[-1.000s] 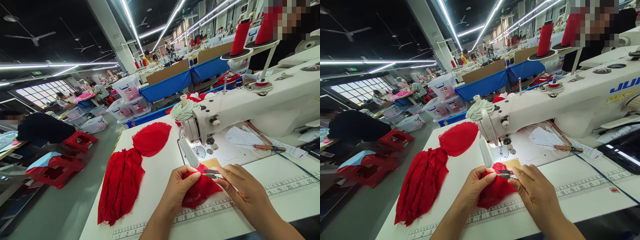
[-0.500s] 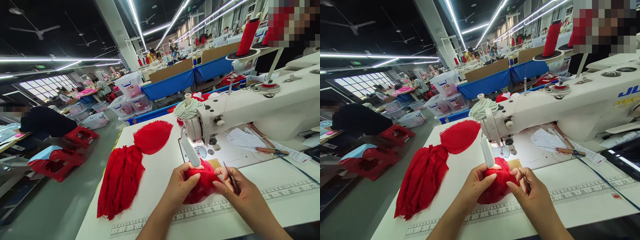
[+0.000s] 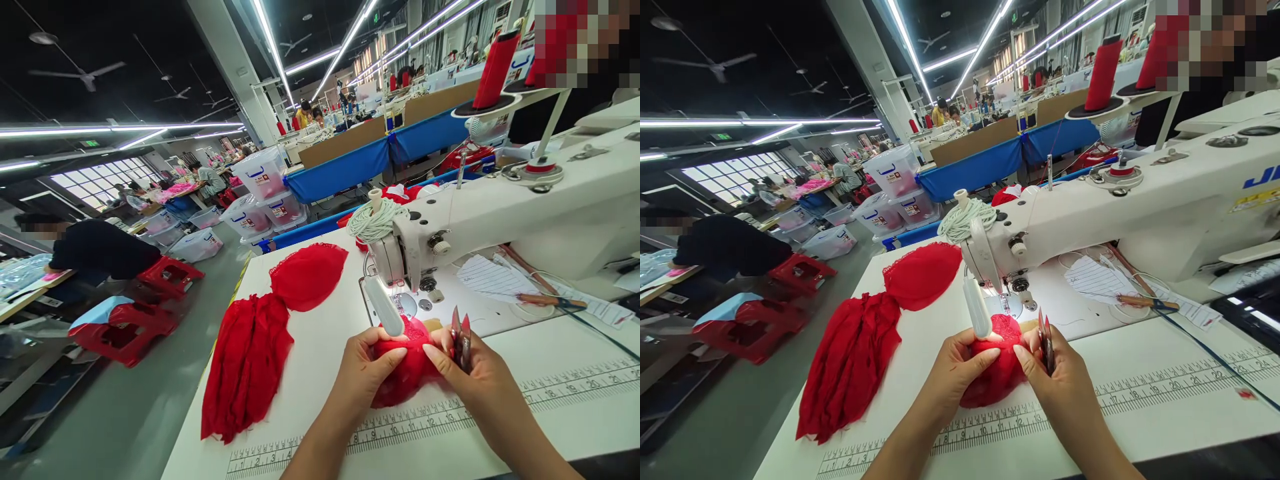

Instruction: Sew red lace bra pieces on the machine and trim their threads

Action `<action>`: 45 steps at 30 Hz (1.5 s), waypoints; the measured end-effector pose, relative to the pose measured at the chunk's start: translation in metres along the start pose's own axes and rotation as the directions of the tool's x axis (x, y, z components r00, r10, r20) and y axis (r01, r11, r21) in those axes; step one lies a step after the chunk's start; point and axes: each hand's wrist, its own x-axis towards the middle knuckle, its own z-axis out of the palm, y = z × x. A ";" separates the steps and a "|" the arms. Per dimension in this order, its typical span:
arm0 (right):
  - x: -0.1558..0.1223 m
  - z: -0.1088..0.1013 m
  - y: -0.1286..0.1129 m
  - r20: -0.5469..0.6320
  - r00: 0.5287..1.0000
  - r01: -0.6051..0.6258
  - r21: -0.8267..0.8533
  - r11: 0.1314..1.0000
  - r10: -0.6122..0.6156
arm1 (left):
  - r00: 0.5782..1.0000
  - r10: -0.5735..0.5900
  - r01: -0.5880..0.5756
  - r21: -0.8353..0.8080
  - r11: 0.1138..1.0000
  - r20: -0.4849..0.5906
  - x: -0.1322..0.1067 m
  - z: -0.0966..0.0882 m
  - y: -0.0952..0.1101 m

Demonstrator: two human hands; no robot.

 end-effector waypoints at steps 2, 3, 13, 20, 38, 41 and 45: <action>0.000 -0.001 -0.002 0.016 1.000 0.007 -0.023 1.000 -0.006 | 1.000 -0.020 0.020 -0.001 1.000 -0.008 0.000 0.000 -0.001; 0.000 -0.001 -0.004 0.029 1.000 0.009 -0.033 0.999 -0.008 | 1.000 -0.013 0.013 -0.002 1.000 -0.008 0.000 0.000 -0.001; -0.003 -0.001 -0.007 0.066 0.997 0.031 -0.039 0.999 -0.028 | 1.000 0.007 -0.007 -0.032 0.999 0.004 -0.001 0.002 0.002; 0.005 -0.012 -0.001 0.079 0.944 0.331 -0.290 0.898 -0.322 | 1.000 0.014 -0.014 -0.015 1.000 -0.002 -0.001 0.003 0.004; 0.019 -0.015 -0.021 0.403 0.901 0.242 -0.164 0.956 -0.159 | 0.994 0.091 -0.101 0.215 0.971 0.052 -0.002 -0.001 0.002; 0.019 -0.014 -0.019 0.411 0.896 0.285 -0.238 0.929 -0.169 | 0.994 0.090 -0.102 0.231 0.968 0.062 -0.003 0.000 0.003; 0.016 -0.013 -0.013 0.390 0.912 0.247 -0.264 0.932 -0.131 | 0.995 0.075 -0.088 0.211 0.974 0.067 -0.003 -0.001 0.003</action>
